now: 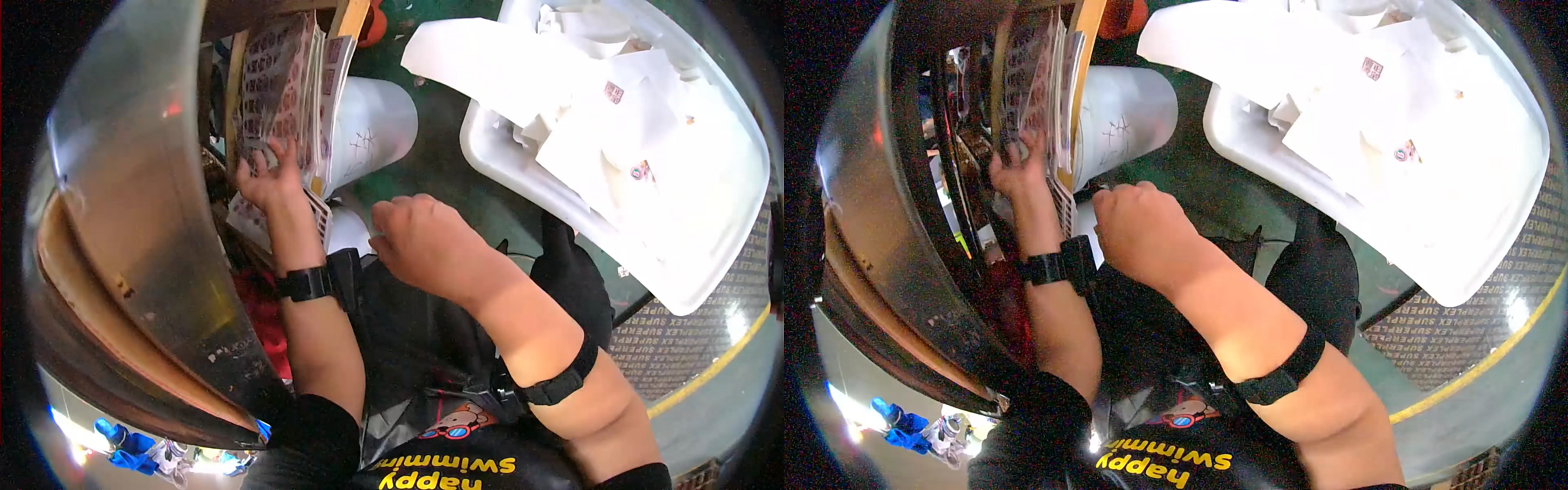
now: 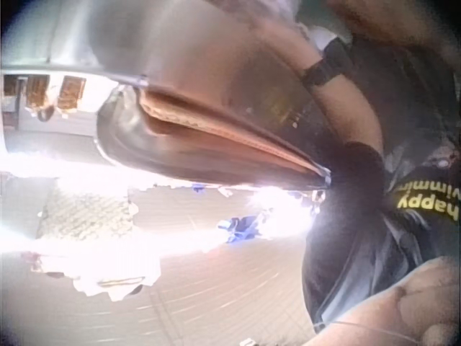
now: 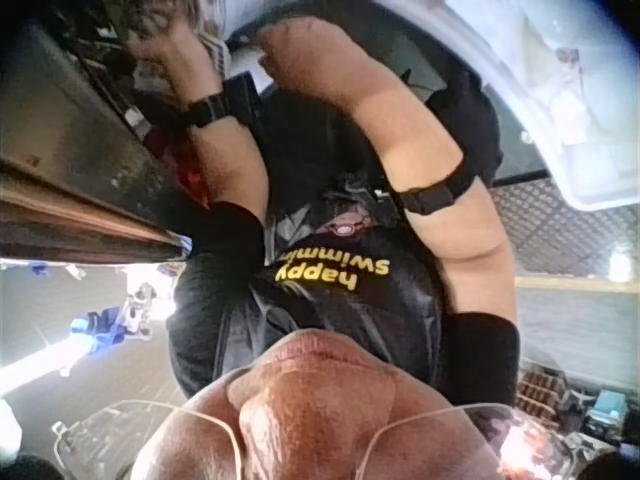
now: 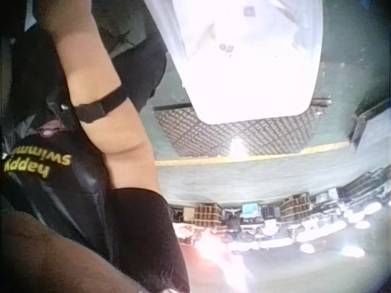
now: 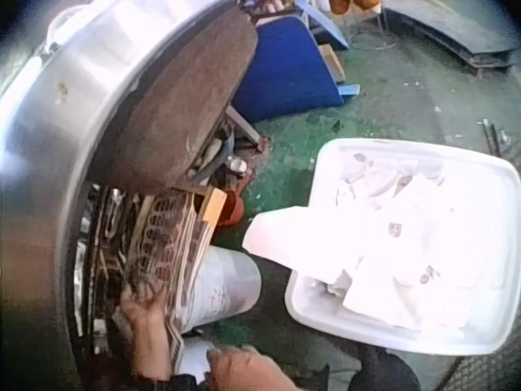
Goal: Cleaning and applying labels to brown ceramic or glass bottles on a production line.
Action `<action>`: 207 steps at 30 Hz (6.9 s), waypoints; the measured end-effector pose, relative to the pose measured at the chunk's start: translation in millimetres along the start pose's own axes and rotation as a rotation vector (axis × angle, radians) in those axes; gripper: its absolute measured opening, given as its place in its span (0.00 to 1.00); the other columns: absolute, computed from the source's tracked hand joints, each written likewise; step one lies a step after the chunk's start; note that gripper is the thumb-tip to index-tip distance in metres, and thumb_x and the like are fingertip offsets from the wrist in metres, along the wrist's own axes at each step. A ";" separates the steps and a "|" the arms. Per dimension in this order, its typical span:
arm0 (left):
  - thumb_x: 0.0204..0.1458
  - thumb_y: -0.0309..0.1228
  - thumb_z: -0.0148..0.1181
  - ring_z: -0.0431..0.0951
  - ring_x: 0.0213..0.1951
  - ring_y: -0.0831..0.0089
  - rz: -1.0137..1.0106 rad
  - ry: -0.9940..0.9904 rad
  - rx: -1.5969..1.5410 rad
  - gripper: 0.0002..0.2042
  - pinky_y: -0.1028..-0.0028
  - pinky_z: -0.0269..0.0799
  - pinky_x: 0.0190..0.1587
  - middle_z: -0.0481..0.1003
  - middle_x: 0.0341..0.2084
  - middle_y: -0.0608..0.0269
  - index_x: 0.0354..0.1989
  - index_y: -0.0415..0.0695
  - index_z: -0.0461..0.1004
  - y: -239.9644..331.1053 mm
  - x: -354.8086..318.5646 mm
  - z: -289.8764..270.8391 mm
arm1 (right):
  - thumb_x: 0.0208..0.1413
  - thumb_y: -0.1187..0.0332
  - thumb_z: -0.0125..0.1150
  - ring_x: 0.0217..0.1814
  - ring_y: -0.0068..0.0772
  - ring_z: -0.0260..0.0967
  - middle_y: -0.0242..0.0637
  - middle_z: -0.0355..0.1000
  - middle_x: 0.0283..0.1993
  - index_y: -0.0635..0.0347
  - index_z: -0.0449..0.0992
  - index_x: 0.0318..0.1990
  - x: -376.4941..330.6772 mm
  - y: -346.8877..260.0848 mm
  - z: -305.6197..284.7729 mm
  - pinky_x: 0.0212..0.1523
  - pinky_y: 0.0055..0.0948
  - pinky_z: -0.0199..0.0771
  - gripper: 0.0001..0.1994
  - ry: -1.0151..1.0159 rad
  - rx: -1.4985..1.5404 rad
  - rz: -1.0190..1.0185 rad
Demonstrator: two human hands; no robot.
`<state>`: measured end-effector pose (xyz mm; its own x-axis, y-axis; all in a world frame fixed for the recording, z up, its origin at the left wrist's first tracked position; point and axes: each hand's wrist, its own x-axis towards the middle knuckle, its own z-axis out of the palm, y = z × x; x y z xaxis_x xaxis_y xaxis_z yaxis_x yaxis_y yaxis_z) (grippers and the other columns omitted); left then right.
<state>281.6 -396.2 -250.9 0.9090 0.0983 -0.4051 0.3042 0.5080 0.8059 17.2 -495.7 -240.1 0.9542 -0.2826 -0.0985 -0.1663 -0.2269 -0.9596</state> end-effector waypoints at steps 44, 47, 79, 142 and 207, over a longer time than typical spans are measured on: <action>0.52 0.29 0.52 0.71 0.43 0.65 0.420 -0.105 0.888 0.13 0.69 0.67 0.47 0.72 0.40 0.57 0.45 0.37 0.70 -20.6 -12.4 -44.0 | 0.47 0.70 0.53 0.34 0.47 0.72 0.47 0.73 0.29 0.63 0.73 0.30 2.6 2.2 -0.5 0.40 0.38 0.73 0.06 0.033 0.011 -0.031; 0.53 0.28 0.52 0.73 0.39 0.67 0.413 -0.159 1.058 0.11 0.72 0.67 0.45 0.73 0.38 0.57 0.42 0.36 0.73 -26.2 -26.4 -49.7 | 0.47 0.70 0.54 0.35 0.47 0.72 0.47 0.73 0.29 0.63 0.73 0.30 4.0 4.7 0.9 0.41 0.38 0.73 0.06 0.020 -0.031 -0.031; 0.51 0.31 0.53 0.70 0.43 0.59 -0.028 0.052 0.754 0.11 0.57 0.68 0.47 0.72 0.39 0.55 0.40 0.39 0.71 -7.3 -12.2 -35.0 | 0.48 0.66 0.57 0.34 0.51 0.70 0.48 0.70 0.28 0.63 0.70 0.29 3.6 5.3 5.9 0.37 0.42 0.71 0.09 0.072 0.000 -0.029; 0.57 0.26 0.47 0.72 0.35 0.49 1.121 -0.690 1.719 0.07 0.60 0.67 0.38 0.72 0.32 0.47 0.37 0.37 0.70 26.3 -138.4 -103.8 | 0.46 0.53 0.64 0.41 0.56 0.72 0.57 0.73 0.36 0.71 0.69 0.39 36.8 -0.3 27.8 0.42 0.42 0.72 0.25 0.266 0.725 0.310; 0.45 0.21 0.50 0.73 0.33 0.53 1.246 -0.978 1.821 0.07 0.62 0.69 0.36 0.74 0.32 0.52 0.30 0.43 0.75 14.6 -166.9 -80.9 | 0.47 0.48 0.64 0.36 0.44 0.68 0.48 0.68 0.37 0.63 0.71 0.48 40.7 6.5 34.6 0.42 0.35 0.69 0.28 0.496 0.690 0.079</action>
<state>111.2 -336.0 -206.5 0.4382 -0.8851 0.1569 -0.8984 -0.4370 0.0443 63.6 -476.4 -259.4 0.7002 -0.6855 -0.1995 0.1150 0.3841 -0.9161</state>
